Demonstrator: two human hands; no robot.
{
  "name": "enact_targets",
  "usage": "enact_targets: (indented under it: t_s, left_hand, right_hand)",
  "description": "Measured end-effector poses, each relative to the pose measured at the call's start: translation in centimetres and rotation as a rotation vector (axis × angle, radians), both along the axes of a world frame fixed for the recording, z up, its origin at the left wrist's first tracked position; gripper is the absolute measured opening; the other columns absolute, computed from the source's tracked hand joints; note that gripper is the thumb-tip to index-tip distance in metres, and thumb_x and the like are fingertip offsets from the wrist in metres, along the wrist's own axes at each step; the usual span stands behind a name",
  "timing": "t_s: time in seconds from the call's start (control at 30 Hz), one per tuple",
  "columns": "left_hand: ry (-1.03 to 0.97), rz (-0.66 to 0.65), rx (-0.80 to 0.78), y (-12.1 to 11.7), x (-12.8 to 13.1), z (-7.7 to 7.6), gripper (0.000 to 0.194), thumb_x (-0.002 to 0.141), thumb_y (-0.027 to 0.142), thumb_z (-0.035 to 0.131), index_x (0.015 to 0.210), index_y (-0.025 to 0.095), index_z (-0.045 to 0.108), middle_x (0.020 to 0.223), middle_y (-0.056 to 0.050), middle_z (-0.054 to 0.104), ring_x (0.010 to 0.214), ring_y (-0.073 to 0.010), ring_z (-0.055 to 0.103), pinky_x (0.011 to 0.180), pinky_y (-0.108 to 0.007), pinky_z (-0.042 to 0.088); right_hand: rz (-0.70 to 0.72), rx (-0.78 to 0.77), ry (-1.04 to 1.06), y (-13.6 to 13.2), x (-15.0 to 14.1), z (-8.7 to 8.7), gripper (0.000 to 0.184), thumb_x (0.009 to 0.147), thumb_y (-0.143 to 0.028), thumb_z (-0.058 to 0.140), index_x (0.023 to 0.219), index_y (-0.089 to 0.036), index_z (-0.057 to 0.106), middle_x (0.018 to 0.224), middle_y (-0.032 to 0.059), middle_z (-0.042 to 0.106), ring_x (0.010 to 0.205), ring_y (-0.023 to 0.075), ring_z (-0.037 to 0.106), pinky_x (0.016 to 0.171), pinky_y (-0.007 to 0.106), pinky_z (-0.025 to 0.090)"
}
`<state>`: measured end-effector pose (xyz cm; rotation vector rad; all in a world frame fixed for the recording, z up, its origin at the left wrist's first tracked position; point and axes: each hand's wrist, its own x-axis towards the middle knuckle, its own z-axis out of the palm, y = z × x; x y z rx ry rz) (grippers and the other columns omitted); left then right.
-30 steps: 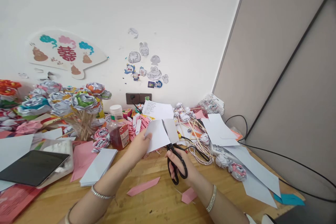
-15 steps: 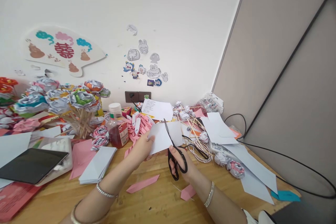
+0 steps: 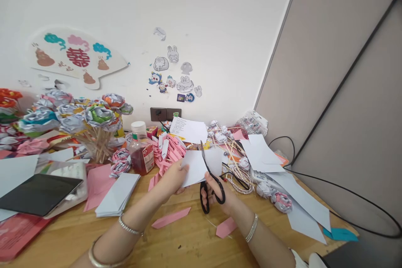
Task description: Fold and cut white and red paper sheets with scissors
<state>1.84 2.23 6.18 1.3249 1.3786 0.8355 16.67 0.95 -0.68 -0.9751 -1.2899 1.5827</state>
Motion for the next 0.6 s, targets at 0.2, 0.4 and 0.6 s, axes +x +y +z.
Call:
enact_targets:
  t_s: [0.2, 0.4, 0.6]
  left_hand:
    - [-0.180, -0.103, -0.072, 0.3, -0.7, -0.7, 0.023, 0.085, 0.026, 0.034, 0.066, 0.016, 0.043, 0.039, 0.005, 0.046, 0.025, -0.0011, 0.023, 0.028, -0.014, 0.015]
    - [-0.277, -0.160, -0.100, 0.3, -1.4, -0.4, 0.026, 0.079, 0.032, 0.045, 0.063, 0.013, 0.049, 0.041, 0.005, 0.046, 0.026, 0.0013, 0.020, 0.029, -0.013, 0.011]
    - [-0.239, -0.110, -0.060, -0.1, -0.5, -0.7, 0.020, 0.082, 0.027, 0.037, 0.066, 0.016, 0.043, 0.042, 0.003, 0.050, 0.024, -0.0008, 0.025, 0.027, -0.014, 0.015]
  right_hand:
    - [0.075, 0.041, 0.163, 0.2, 0.3, -0.6, 0.045, 0.075, -0.060, 0.047, 0.082, -0.016, 0.054, 0.062, 0.0006, 0.054, 0.048, 0.0122, 0.052, 0.043, 0.023, 0.043]
    - [0.096, 0.051, 0.181, -0.1, 0.7, 0.4, 0.033, 0.076, -0.048, 0.055, 0.083, -0.016, 0.055, 0.066, 0.0020, 0.057, 0.055, 0.0130, 0.054, 0.049, 0.025, 0.045]
    - [-0.016, 0.025, 0.025, 0.2, 0.4, 0.8, 0.026, 0.069, -0.040, 0.058, 0.073, -0.016, 0.053, 0.050, -0.0037, 0.050, 0.037, 0.0089, 0.045, 0.033, 0.018, 0.033]
